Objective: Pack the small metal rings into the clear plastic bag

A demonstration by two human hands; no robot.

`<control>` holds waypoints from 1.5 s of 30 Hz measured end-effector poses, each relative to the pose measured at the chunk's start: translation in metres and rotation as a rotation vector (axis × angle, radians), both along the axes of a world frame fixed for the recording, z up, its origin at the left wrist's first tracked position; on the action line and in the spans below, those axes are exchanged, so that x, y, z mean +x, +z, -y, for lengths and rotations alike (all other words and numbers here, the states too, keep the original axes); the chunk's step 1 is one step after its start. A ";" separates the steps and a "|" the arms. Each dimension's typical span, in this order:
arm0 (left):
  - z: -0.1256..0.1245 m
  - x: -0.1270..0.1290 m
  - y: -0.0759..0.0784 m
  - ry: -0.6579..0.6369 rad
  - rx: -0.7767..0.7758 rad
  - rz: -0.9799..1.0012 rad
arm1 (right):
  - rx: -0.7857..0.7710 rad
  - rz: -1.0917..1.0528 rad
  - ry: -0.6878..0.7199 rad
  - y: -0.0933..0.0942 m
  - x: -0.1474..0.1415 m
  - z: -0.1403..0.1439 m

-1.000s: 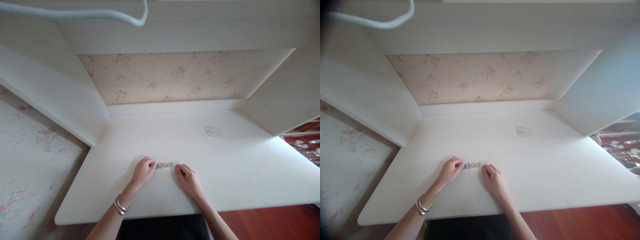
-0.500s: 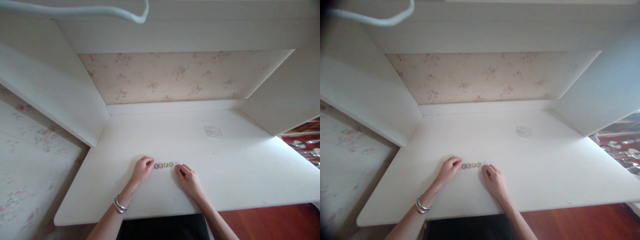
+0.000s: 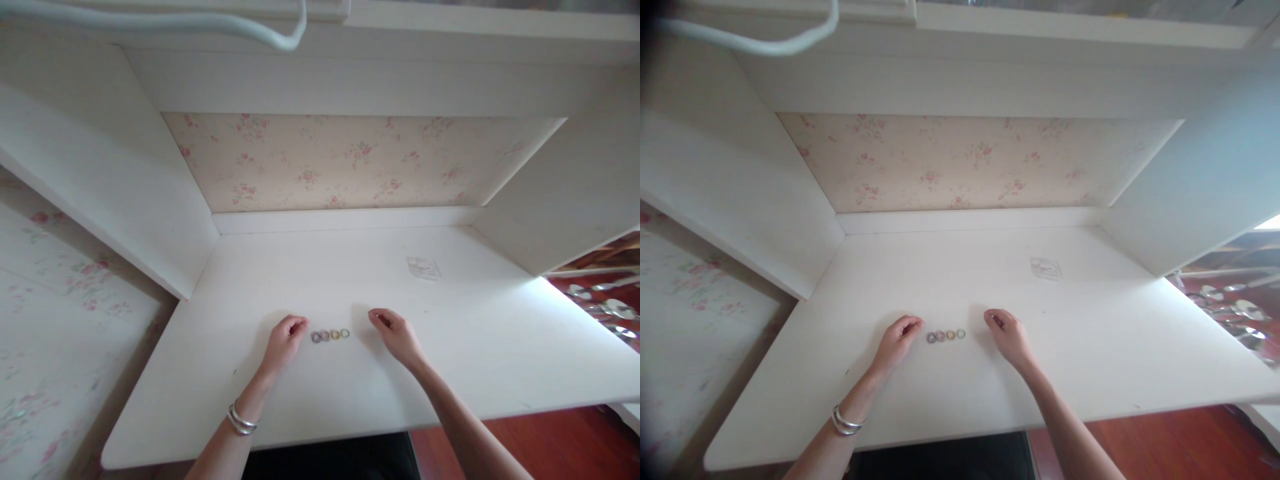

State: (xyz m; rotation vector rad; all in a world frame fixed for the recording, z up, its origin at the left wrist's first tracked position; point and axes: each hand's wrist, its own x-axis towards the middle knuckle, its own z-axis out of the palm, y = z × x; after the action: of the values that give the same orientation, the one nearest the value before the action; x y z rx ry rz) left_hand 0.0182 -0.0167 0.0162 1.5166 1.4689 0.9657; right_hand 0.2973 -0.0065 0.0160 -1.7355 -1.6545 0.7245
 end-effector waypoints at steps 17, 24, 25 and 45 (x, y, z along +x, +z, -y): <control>0.002 -0.003 0.001 -0.038 0.028 -0.008 | -0.245 0.633 -0.500 0.020 0.134 -0.121; 0.002 -0.005 0.003 -0.045 0.022 0.010 | -0.303 0.634 -0.414 0.019 0.140 -0.125; 0.002 -0.006 0.003 -0.040 0.021 0.015 | -0.289 0.636 -0.410 0.021 0.136 -0.124; -0.034 0.026 0.026 -0.047 0.332 -0.223 | 0.179 0.221 0.196 0.053 -0.093 -0.009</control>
State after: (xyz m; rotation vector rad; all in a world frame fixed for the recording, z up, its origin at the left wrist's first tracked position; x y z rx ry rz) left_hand 0.0443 0.0174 0.0427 1.9434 1.4688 1.0798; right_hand 0.2041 0.0024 0.0689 -1.5870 -1.9961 0.4661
